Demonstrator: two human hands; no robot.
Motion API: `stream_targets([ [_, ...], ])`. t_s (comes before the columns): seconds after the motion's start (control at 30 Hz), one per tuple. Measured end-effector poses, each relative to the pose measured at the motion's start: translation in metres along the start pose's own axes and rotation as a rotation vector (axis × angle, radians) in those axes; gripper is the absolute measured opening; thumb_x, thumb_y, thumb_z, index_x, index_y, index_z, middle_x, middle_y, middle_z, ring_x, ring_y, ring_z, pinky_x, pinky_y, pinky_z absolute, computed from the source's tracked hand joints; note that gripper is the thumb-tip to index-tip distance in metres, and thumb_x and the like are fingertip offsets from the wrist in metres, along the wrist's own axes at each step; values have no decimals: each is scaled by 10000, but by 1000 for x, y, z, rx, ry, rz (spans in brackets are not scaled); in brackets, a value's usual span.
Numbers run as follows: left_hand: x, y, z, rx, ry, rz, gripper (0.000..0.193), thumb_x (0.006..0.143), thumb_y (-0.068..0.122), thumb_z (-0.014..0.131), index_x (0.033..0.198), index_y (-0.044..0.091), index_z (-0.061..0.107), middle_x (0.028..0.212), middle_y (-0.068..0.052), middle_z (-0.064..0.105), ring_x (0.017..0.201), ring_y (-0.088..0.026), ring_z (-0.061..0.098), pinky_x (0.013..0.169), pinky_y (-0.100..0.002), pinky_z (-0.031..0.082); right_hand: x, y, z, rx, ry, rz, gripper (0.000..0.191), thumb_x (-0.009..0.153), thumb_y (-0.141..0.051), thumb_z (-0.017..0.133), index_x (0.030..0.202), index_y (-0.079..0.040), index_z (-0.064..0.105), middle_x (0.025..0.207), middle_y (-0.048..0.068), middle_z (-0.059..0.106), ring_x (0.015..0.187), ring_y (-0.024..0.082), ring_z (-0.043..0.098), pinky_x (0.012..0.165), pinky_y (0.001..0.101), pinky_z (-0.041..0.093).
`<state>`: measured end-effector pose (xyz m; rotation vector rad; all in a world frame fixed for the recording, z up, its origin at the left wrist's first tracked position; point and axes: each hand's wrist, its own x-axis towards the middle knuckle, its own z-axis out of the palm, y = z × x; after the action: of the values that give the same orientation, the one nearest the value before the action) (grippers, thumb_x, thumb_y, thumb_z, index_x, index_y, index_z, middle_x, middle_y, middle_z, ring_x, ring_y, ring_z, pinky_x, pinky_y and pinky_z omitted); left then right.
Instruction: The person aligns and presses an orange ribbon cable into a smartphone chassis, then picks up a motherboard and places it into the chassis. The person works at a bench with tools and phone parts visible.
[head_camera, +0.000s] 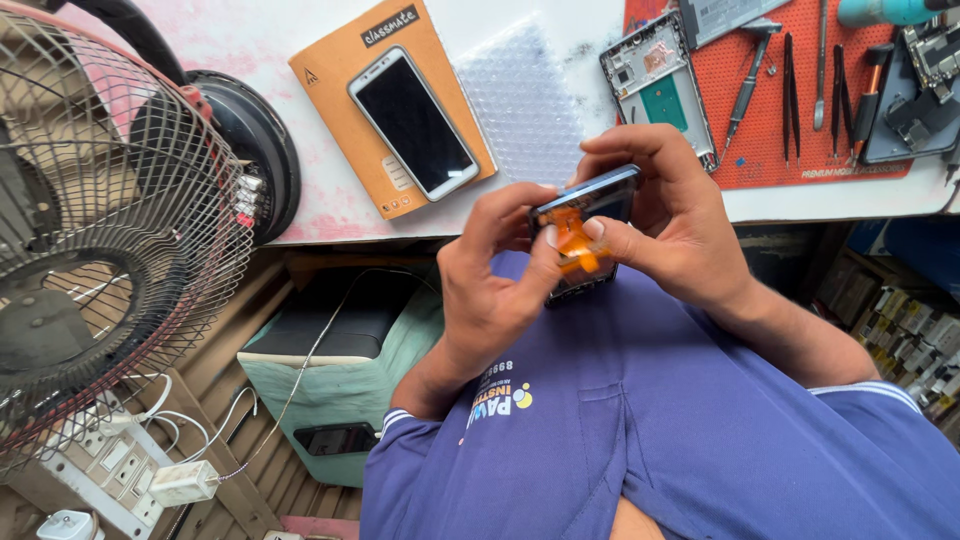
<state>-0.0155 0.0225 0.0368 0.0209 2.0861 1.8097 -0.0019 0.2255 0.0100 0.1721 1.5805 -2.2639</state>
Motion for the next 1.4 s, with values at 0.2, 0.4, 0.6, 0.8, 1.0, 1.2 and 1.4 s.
stream_targets([
  [0.2, 3, -20, -14, -171, -23, -69, 424, 1019, 16, 659, 1422, 43, 528, 1241, -128, 723, 1110, -146, 718, 950, -279, 597, 3, 12, 4, 62, -9, -19, 650, 1005, -24, 671, 1570, -62, 352, 1460, 106, 509, 1384, 173, 522, 1217, 361, 455],
  [0.4, 3, -36, -19, -348, -32, -98, 451, 1042, 23, 660, 1463, 41, 500, 1278, -127, 697, 1110, -137, 694, 982, -281, 575, -8, 17, 6, -714, 157, -453, 429, 993, -7, 676, 1407, -71, 585, 1488, 128, 502, 1416, 268, 467, 1201, 387, 398],
  [0.6, -2, -42, -15, -375, -27, -111, 430, 1065, 9, 634, 1474, 30, 501, 1244, -130, 693, 1100, -126, 679, 976, -274, 558, -10, 28, 3, -935, 104, -549, 333, 875, -107, 848, 1183, -100, 720, 1387, 92, 590, 1355, 326, 492, 1156, 439, 412],
  [0.8, 1, -51, -9, -420, -5, -161, 412, 1038, -13, 624, 1427, 40, 499, 1205, -119, 705, 1048, -118, 686, 888, -271, 593, -1, 48, -5, -1133, 82, -814, 305, 861, -121, 885, 1149, -160, 793, 1315, 51, 606, 1218, 285, 524, 1021, 407, 470],
  [1.0, -2, -64, -6, -404, 10, -105, 404, 1049, -12, 630, 1432, 45, 516, 1206, -112, 709, 1072, -107, 682, 940, -255, 560, 2, 62, -11, -1179, 49, -994, 320, 841, -70, 861, 1152, -125, 805, 1189, 31, 624, 1082, 233, 570, 895, 392, 493],
  [1.2, -9, -70, -2, -357, 14, -95, 396, 1030, -13, 651, 1399, 64, 532, 1163, -85, 711, 1041, -88, 674, 906, -242, 550, 0, 70, -13, -1134, 30, -1072, 314, 845, -29, 865, 1146, -53, 779, 1102, 34, 628, 1007, 212, 611, 854, 387, 522],
  [1.4, -13, -67, 2, -318, 22, -99, 399, 1016, -15, 657, 1384, 81, 537, 1147, -61, 706, 1022, -74, 672, 856, -229, 549, -4, 73, -14, -1131, 29, -1086, 324, 839, 10, 854, 1146, -53, 772, 1086, 36, 621, 1012, 213, 606, 867, 394, 547],
])
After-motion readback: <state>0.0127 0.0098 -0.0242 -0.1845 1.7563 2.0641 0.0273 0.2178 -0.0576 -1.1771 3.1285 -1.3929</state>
